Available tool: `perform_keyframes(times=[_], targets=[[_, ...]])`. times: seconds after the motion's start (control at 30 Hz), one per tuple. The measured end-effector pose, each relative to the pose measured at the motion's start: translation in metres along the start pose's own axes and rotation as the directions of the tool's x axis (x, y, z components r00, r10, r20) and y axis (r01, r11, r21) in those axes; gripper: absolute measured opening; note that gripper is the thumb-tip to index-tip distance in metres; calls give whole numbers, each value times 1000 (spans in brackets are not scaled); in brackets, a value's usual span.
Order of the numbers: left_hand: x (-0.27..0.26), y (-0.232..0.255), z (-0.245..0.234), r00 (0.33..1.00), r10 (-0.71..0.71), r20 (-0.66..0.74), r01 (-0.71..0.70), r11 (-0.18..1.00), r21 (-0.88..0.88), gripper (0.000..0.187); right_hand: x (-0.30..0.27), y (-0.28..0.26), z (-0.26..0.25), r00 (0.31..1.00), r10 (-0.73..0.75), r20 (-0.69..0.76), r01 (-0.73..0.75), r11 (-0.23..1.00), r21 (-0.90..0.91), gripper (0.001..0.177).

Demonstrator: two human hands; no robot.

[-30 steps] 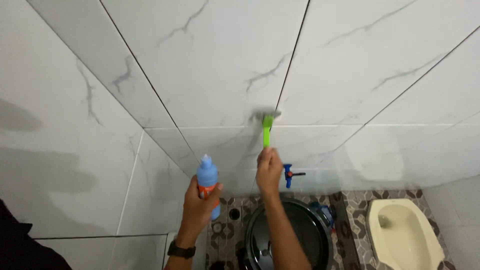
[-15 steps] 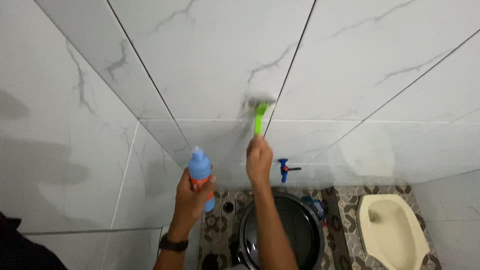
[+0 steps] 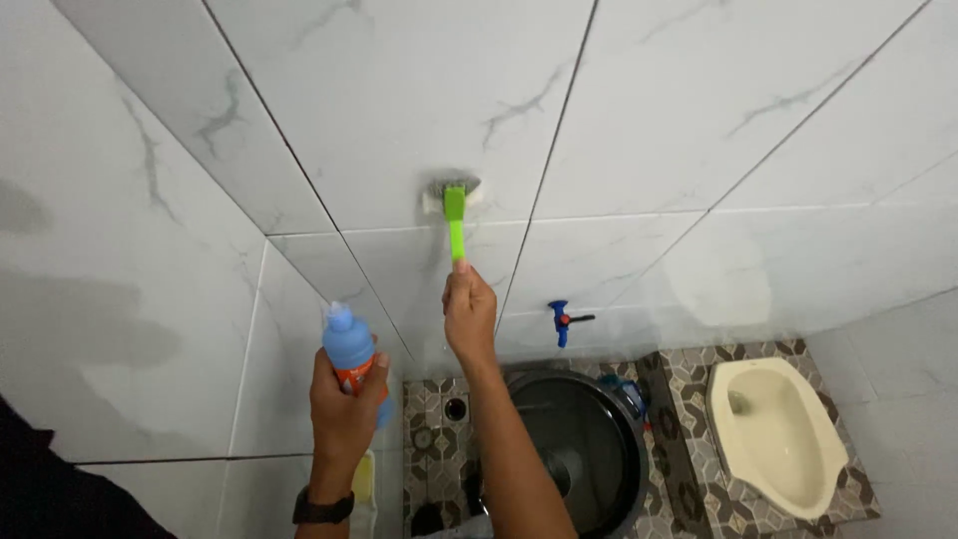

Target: The person applies liquid cleaner from a blue bottle to white marble-patterned wall tiles and scrubs the grout lines with a green brush. The camera remains in a first-person view focused on the wall area above a squat toilet and bidet.

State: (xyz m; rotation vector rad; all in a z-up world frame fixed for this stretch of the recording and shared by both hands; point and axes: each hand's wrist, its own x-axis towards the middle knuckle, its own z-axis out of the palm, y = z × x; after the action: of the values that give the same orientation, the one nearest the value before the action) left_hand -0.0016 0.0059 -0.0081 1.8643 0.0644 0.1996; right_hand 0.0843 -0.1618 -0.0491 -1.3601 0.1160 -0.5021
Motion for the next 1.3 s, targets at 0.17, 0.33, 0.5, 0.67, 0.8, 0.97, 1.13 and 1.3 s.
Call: perform_keyframes(times=[0.17, 0.33, 0.5, 0.67, 0.8, 0.97, 1.13, 1.3], targets=[[0, 0, -2, 1000, 17, 4, -17, 998, -66, 44, -44, 121, -9, 964, 250, -88, -259, 958, -120, 45], [-9, 7, -5, 998, 57, -23, -59, 992, -107, 45, -69, 119, 1, 777, 595, -207, -627, 764, -155, 61], [-12, 14, -4, 998, -57, 20, 59, 993, -107, 46, -10, -6, 36, 990, 141, -4, -141, 988, -56, 51], [-19, 16, -5, 1000, -15, 24, 17, 998, -65, 47, -40, 101, 36, 993, 94, 75, -91, 995, -47, 52], [-16, 26, -9, 997, 50, 64, -48, 998, -28, 48, -89, 204, 30, 969, 63, 239, 55, 888, -457, 49], [-15, 32, -18, 997, 59, 41, -59, 998, 0, 51, -51, 80, 74, 983, 145, 114, -110, 958, -266, 53], [-10, 41, -26, 999, 40, -2, -40, 998, 56, 57, -28, 26, 94, 997, -3, 77, 18, 981, -194, 49], [0, 22, -29, 990, 144, -9, -143, 988, 63, 58, -59, 203, 76, 986, -86, 140, 108, 982, -157, 40]])
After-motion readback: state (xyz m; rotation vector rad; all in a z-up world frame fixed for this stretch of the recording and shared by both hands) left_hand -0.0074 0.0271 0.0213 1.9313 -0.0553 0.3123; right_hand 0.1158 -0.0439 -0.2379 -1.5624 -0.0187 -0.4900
